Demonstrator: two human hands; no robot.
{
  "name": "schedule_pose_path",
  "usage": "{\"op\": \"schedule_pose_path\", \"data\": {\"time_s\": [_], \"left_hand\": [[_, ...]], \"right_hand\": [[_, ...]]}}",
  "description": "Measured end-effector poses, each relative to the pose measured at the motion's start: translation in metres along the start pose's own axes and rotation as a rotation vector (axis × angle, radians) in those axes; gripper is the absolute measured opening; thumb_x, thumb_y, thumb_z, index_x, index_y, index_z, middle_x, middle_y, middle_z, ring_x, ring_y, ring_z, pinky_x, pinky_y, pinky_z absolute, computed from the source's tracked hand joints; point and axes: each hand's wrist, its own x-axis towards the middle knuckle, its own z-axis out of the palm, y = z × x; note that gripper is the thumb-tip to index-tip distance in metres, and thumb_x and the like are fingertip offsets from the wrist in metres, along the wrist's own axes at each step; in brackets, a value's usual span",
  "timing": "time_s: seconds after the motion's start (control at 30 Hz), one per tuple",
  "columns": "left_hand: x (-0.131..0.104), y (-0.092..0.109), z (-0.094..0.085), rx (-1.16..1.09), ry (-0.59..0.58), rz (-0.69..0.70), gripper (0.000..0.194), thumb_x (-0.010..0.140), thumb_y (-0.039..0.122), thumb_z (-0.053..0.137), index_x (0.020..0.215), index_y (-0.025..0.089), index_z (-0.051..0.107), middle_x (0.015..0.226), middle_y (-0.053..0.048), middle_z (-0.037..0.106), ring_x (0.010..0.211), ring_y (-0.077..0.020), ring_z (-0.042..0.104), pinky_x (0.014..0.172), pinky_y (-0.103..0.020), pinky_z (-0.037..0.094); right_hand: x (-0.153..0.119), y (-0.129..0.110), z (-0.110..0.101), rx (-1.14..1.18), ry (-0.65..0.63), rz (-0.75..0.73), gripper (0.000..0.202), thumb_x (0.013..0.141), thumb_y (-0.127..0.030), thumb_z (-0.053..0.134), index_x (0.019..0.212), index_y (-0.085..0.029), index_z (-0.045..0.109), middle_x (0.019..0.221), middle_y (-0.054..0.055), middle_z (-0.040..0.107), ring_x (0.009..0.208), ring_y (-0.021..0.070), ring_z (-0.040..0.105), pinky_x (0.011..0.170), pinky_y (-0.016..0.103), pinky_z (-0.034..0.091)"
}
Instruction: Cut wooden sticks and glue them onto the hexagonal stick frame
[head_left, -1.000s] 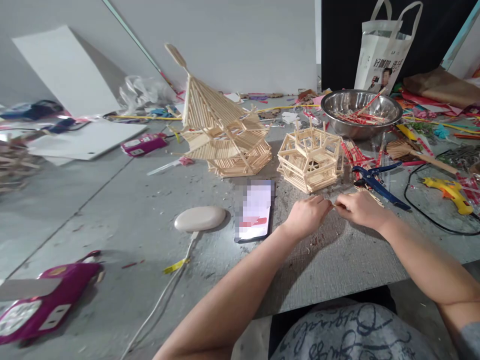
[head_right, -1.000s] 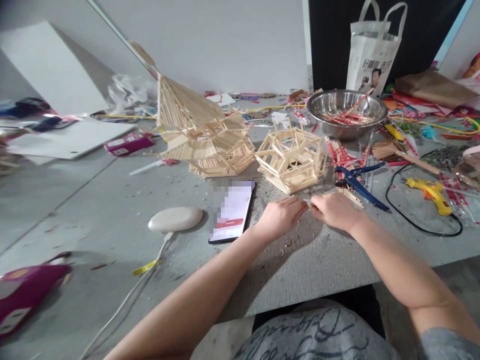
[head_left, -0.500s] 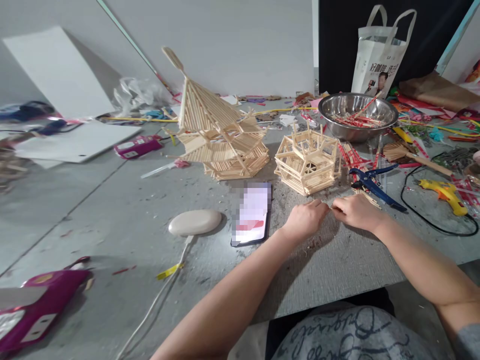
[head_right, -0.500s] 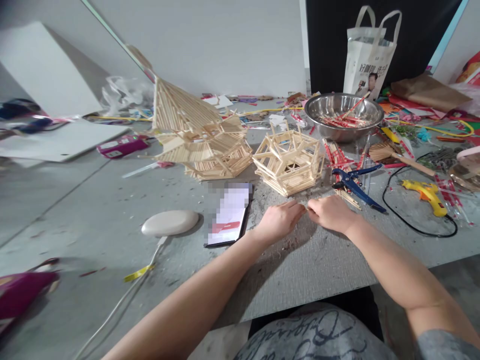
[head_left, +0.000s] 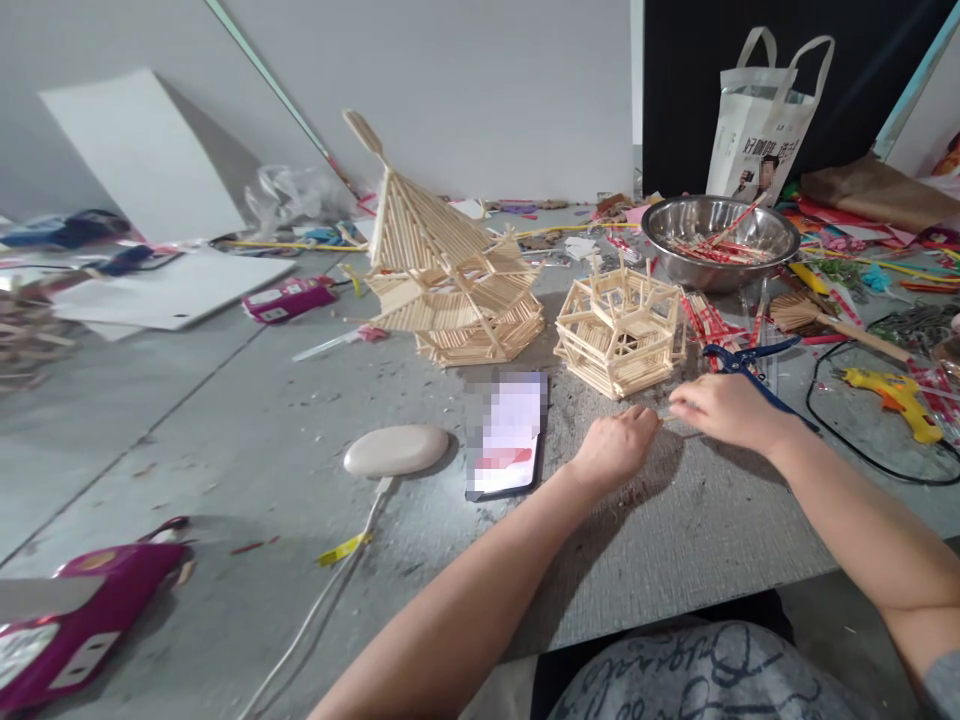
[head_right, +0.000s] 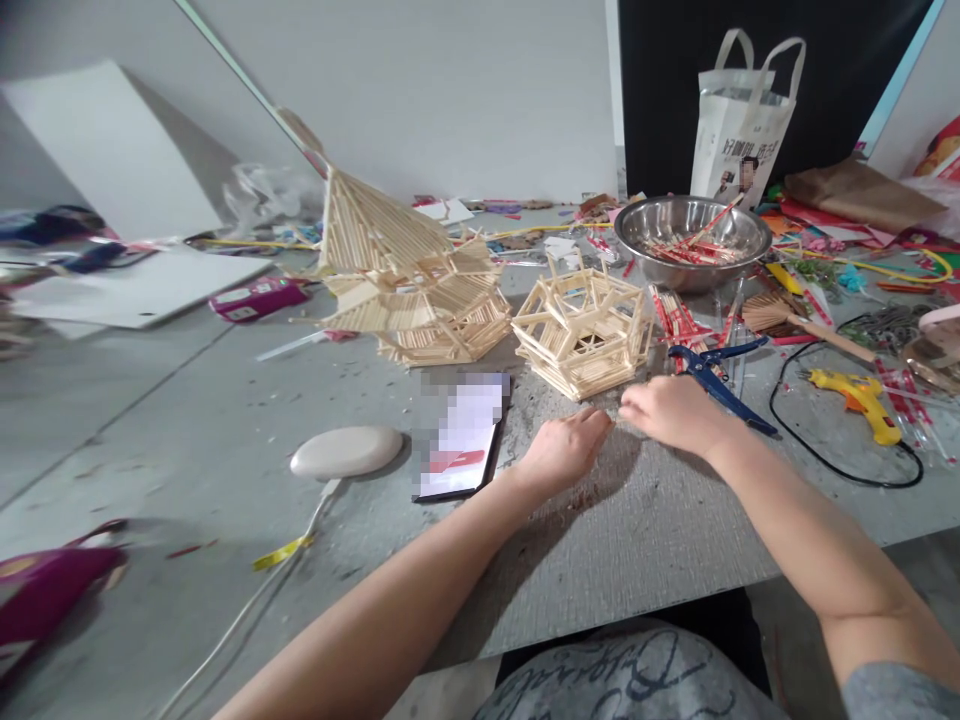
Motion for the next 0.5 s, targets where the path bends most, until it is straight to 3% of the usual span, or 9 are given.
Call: {"op": "schedule_pose_path", "data": {"time_s": [0.1,0.17,0.23,0.27,0.33,0.4,0.5], "left_hand": [[0.001,0.000,-0.001,-0.032,-0.041,-0.038,0.030,0.093,0.026,0.027,0.092,0.015,0.055,0.089,-0.008,0.062,0.075,-0.0184,0.063,0.062,-0.027,0.044],[0.001,-0.001,0.000,-0.053,-0.052,-0.052,0.032,0.093,0.027,0.026,0.094,0.014,0.055,0.091,-0.009,0.062,0.077,-0.0193,0.063,0.063,-0.027,0.044],[0.002,-0.003,0.000,-0.064,-0.060,-0.060,0.032,0.093,0.026,0.026,0.094,0.014,0.055,0.091,-0.009,0.063,0.078,-0.0190,0.062,0.063,-0.027,0.043],[0.002,-0.003,0.000,-0.065,-0.061,-0.063,0.031,0.093,0.026,0.026,0.094,0.015,0.056,0.090,-0.008,0.063,0.078,-0.0186,0.062,0.064,-0.026,0.043],[0.002,-0.005,0.000,-0.066,-0.059,-0.070,0.031,0.093,0.026,0.026,0.094,0.015,0.056,0.090,-0.008,0.063,0.078,-0.0179,0.062,0.064,-0.026,0.043],[0.002,-0.005,0.000,-0.073,-0.054,-0.074,0.032,0.093,0.026,0.026,0.093,0.015,0.056,0.089,-0.008,0.063,0.078,-0.0174,0.062,0.065,-0.026,0.044],[0.003,-0.006,0.001,-0.093,-0.055,-0.062,0.031,0.093,0.025,0.027,0.091,0.015,0.056,0.088,-0.008,0.062,0.076,-0.0168,0.061,0.064,-0.025,0.044]], "right_hand": [[0.010,0.039,-0.041,0.149,0.219,0.111,0.028,0.086,-0.039,0.046,0.091,-0.021,0.067,0.081,0.003,0.069,0.068,0.0125,0.060,0.063,0.024,0.040],[0.017,0.082,-0.067,0.155,0.404,0.297,0.031,0.086,-0.038,0.046,0.095,-0.017,0.066,0.085,0.007,0.070,0.071,0.0135,0.060,0.066,0.026,0.041],[0.021,0.132,-0.084,0.002,0.467,0.524,0.029,0.085,-0.031,0.045,0.095,-0.013,0.066,0.088,0.012,0.069,0.076,0.0158,0.060,0.068,0.028,0.040],[0.021,0.157,-0.088,-0.117,0.415,0.665,0.029,0.084,-0.028,0.046,0.096,-0.011,0.067,0.093,0.015,0.068,0.081,0.0177,0.060,0.069,0.029,0.038],[0.016,0.202,-0.090,-0.276,0.167,0.900,0.032,0.084,-0.024,0.043,0.101,-0.010,0.067,0.104,0.020,0.065,0.090,0.0196,0.059,0.070,0.032,0.035],[0.007,0.235,-0.085,-0.277,0.074,0.977,0.031,0.080,-0.019,0.047,0.098,-0.006,0.069,0.105,0.024,0.063,0.090,0.0211,0.059,0.067,0.033,0.033],[-0.005,0.262,-0.074,-0.262,-0.029,1.034,0.029,0.077,-0.015,0.050,0.095,-0.005,0.070,0.107,0.026,0.062,0.087,0.0208,0.059,0.065,0.034,0.031]]}}
